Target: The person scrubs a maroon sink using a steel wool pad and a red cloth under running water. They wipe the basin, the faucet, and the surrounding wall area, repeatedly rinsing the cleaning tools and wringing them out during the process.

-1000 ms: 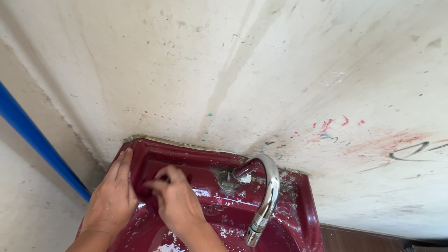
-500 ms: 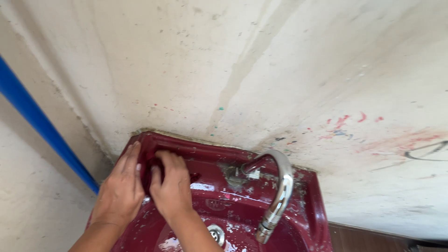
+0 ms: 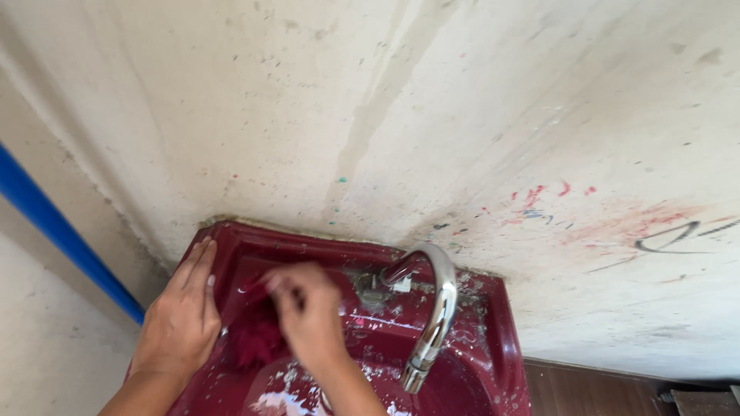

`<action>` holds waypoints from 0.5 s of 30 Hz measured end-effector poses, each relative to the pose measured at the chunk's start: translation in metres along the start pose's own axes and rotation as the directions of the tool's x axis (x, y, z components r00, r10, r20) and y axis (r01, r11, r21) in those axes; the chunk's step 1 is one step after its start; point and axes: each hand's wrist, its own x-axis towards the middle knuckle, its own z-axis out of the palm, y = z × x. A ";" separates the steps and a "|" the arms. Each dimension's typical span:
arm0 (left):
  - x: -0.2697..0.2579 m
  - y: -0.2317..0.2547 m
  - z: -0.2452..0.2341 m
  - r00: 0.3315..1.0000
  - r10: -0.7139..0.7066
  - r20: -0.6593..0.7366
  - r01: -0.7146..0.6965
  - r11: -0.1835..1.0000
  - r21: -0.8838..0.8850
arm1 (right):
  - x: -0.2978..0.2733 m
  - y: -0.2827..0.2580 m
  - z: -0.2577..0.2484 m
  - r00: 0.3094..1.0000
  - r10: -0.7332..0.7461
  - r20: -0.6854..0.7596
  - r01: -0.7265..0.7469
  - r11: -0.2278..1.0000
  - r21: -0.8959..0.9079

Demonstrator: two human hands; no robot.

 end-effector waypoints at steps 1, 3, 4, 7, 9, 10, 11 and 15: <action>-0.002 -0.001 -0.001 1.000 0.001 0.004 -0.001 1.000 -0.001 | 0.001 0.002 0.007 0.999 0.013 -0.042 -0.014 1.000 -0.022; -0.002 -0.003 -0.001 1.000 -0.002 0.011 0.002 1.000 0.005 | 0.003 0.003 0.028 0.991 0.029 -0.133 -0.038 0.997 -0.072; -0.002 -0.002 -0.001 1.000 -0.001 0.012 0.001 1.000 0.005 | -0.001 0.002 0.042 0.993 -0.067 -0.101 0.052 0.989 -0.138; -0.001 -0.004 0.000 0.999 0.043 -0.032 -0.044 0.999 -0.016 | -0.017 -0.003 0.076 0.974 -0.223 -0.037 0.207 0.947 -0.247; -0.002 -0.006 0.001 0.995 0.089 -0.044 -0.090 0.996 -0.024 | -0.025 -0.003 0.086 0.982 -0.170 -0.076 0.151 0.966 -0.212; -0.003 -0.007 0.000 0.993 0.111 -0.048 -0.112 0.993 -0.026 | -0.030 -0.003 0.089 0.984 -0.169 -0.062 0.154 0.967 -0.203; -0.002 -0.006 0.000 0.996 0.088 -0.033 -0.088 0.996 -0.021 | -0.032 -0.002 0.089 0.984 -0.172 -0.051 0.159 0.967 -0.199; -0.001 -0.001 -0.003 1.000 0.020 0.012 -0.020 1.000 -0.020 | -0.050 -0.002 0.090 0.956 -0.294 -0.019 0.284 0.936 -0.208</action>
